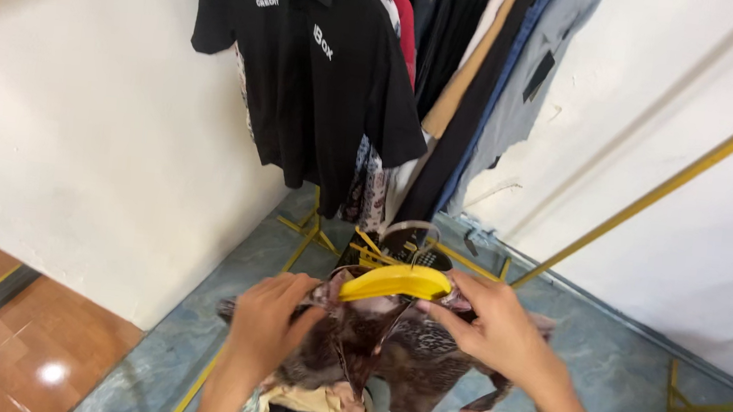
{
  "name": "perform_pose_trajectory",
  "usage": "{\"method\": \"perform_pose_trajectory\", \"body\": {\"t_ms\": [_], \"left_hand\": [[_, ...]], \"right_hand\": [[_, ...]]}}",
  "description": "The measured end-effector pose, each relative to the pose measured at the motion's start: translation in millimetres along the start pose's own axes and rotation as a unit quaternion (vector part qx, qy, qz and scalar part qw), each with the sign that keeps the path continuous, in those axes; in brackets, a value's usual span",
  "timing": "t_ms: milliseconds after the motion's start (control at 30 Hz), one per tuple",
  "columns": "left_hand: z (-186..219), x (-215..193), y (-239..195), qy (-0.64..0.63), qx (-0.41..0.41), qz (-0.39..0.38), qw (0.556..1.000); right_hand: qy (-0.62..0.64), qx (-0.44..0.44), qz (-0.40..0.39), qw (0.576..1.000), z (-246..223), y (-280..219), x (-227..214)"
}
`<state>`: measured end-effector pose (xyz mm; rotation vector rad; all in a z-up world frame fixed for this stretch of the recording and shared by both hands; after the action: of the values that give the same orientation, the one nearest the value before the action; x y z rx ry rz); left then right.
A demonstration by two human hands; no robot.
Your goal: The person takes clothes from a laundry basket, places them on yellow hangers, and hangs them on a clothing rack. The person handles several garments including patterned tops, a yellow top, and denim shorts, using hangers and clips to organize them.
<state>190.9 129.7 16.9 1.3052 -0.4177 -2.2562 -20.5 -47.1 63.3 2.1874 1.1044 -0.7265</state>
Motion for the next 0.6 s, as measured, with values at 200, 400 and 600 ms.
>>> {"method": "perform_pose_trajectory", "body": {"t_ms": [200,400,600], "left_hand": [[-52,-46,30,0.013,-0.05,0.082,0.995],[-81,-60,77,0.029,-0.078,0.079,0.993],[-86,-63,136,0.093,-0.037,0.2,0.975]], "right_hand": [[-0.082,0.176,-0.145,0.97,66,52,-21],[0.015,-0.107,0.002,0.994,59,88,-22],[-0.026,0.12,-0.014,0.992,71,148,-3]]}}
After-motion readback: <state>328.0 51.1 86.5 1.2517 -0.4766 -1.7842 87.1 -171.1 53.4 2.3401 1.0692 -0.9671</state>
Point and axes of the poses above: each hand's wrist, its own y-axis towards the middle knuckle, its own x-axis out of the palm, z = x × y, the point moved 5 cm from there along y, towards the middle knuckle, and after that the axes turned 1 degree about x, right-handed, at the moved point
